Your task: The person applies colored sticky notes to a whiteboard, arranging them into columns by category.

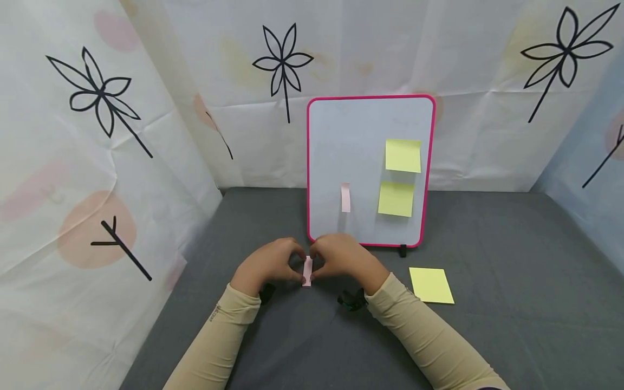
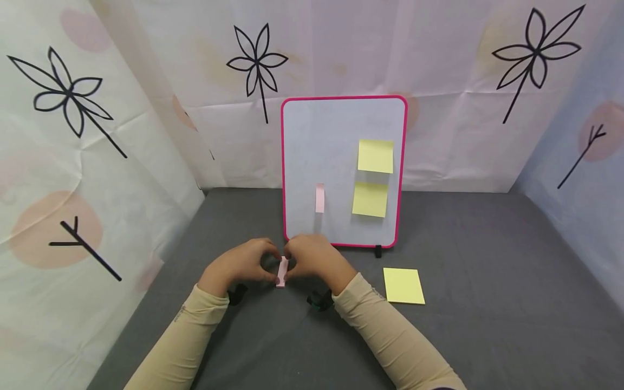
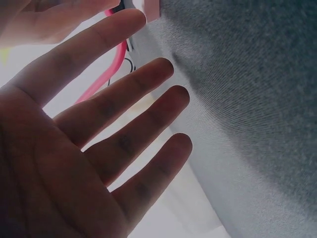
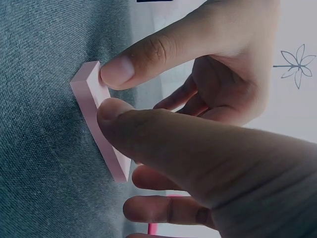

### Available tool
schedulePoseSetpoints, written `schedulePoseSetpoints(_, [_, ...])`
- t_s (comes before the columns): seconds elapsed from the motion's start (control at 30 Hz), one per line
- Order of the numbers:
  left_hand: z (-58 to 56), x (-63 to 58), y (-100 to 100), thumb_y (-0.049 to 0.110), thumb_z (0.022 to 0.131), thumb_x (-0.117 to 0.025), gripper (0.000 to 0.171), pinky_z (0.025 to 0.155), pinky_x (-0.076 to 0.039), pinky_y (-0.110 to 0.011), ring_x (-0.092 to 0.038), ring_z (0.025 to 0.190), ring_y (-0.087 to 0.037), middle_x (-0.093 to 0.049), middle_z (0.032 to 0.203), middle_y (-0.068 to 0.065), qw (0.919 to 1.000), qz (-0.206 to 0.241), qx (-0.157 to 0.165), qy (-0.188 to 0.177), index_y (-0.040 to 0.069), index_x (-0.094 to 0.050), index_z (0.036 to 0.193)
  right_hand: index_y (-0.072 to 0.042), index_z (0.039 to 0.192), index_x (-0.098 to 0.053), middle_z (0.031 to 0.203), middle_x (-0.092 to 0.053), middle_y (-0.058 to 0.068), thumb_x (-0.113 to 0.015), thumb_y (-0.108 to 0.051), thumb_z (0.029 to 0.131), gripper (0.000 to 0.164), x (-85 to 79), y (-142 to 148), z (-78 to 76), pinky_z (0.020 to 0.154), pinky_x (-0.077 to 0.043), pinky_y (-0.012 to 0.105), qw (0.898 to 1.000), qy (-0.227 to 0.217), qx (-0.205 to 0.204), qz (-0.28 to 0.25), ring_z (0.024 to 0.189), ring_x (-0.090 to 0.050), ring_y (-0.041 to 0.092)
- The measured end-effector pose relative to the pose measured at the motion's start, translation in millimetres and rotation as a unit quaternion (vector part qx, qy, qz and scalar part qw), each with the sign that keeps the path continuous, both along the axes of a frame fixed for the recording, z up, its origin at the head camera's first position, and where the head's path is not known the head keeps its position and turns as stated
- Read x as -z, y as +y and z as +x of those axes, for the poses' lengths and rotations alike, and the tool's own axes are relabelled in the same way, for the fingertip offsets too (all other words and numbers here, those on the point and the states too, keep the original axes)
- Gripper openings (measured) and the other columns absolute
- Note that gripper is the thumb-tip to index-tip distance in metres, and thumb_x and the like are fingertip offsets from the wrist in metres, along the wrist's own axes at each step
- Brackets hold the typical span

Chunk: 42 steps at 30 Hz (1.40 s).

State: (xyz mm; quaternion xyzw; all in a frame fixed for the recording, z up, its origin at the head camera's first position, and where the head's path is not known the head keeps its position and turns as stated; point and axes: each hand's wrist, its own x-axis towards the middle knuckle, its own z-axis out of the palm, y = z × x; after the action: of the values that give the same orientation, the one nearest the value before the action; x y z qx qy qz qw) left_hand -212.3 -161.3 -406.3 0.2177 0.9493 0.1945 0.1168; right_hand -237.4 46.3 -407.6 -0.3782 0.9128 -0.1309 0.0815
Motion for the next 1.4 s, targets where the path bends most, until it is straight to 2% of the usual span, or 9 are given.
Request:
schedulePoseSetpoints(0.27, [-0.7, 3.0, -1.0, 0.027, 0.076, -0.097, 0.042, 0.090, -0.056, -0.039, -0.065, 0.103, -0.018, -0.071, 0.114, -0.001, 1.0000, 0.005, 0.003, 0.005, 0.013, -0.080, 0.112, -0.017, 0.107, -0.081, 0.093, -0.075, -0.002, -0.091, -0.039, 0.082, 0.034, 3.5, -1.5, -0.3, 0.072, -0.055, 0.032, 1.000, -0.006, 0.000, 0.005, 0.080, -0.062, 0.010])
schedulePoseSetpoints(0.43, [0.1, 1.2, -0.9, 0.026, 0.076, -0.096, 0.043, 0.096, -0.056, -0.042, -0.066, 0.110, -0.022, -0.073, 0.116, -0.003, 0.9997, 0.015, 0.019, 0.006, 0.012, -0.080, 0.113, -0.018, 0.105, -0.082, 0.089, -0.074, -0.004, -0.092, -0.039, 0.082, 0.033, 4.0, -2.3, 1.0, 0.071, -0.054, 0.032, 1.000, -0.002, -0.001, 0.006, 0.078, -0.061, 0.009])
schedulePoseSetpoints(0.57, [0.8, -0.1, -0.8, 0.025, 0.077, -0.096, 0.043, 0.096, -0.056, -0.042, -0.067, 0.110, -0.023, -0.073, 0.116, -0.004, 0.9995, 0.016, 0.025, 0.007, 0.011, -0.080, 0.114, -0.017, 0.105, -0.081, 0.088, -0.073, -0.004, -0.092, -0.041, 0.082, 0.034, 3.5, -3.0, 2.5, 0.069, -0.053, 0.032, 1.000, 0.001, 0.002, 0.010, 0.076, -0.059, 0.009])
schedulePoseSetpoints(1.13, [-1.7, 1.8, 1.2, 0.023, 0.080, -0.095, 0.041, 0.094, -0.056, -0.040, -0.065, 0.110, -0.020, -0.071, 0.119, -0.002, 0.9998, 0.010, 0.004, -0.018, 0.012, -0.079, 0.116, -0.021, 0.103, -0.080, 0.085, -0.072, -0.007, -0.089, -0.042, 0.084, 0.030, 5.2, -3.0, 3.0, 0.068, -0.052, 0.031, 1.000, 0.000, 0.003, 0.009, 0.075, -0.058, 0.008])
schedulePoseSetpoints(1.27, [-1.2, 1.2, 1.4, 0.022, 0.081, -0.094, 0.039, 0.095, -0.056, -0.042, -0.065, 0.110, -0.021, -0.072, 0.117, -0.003, 0.9999, 0.008, 0.008, -0.012, 0.012, -0.080, 0.115, -0.020, 0.105, -0.080, 0.086, -0.072, -0.008, -0.089, -0.044, 0.084, 0.033, 4.7, -3.0, 3.6, 0.068, -0.052, 0.031, 1.000, -0.002, 0.001, 0.009, 0.075, -0.058, 0.008])
schedulePoseSetpoints(1.4, [-0.4, 2.3, 1.2, 0.022, 0.087, -0.089, 0.031, 0.098, -0.055, -0.043, -0.066, 0.111, -0.022, -0.072, 0.115, -0.003, 1.0000, 0.005, 0.008, -0.002, 0.012, -0.080, 0.114, -0.019, 0.105, -0.081, 0.088, -0.074, -0.006, -0.089, -0.042, 0.084, 0.032, 4.4, -3.3, 4.9, 0.068, -0.053, 0.032, 1.000, 0.000, -0.001, 0.010, 0.076, -0.059, 0.008])
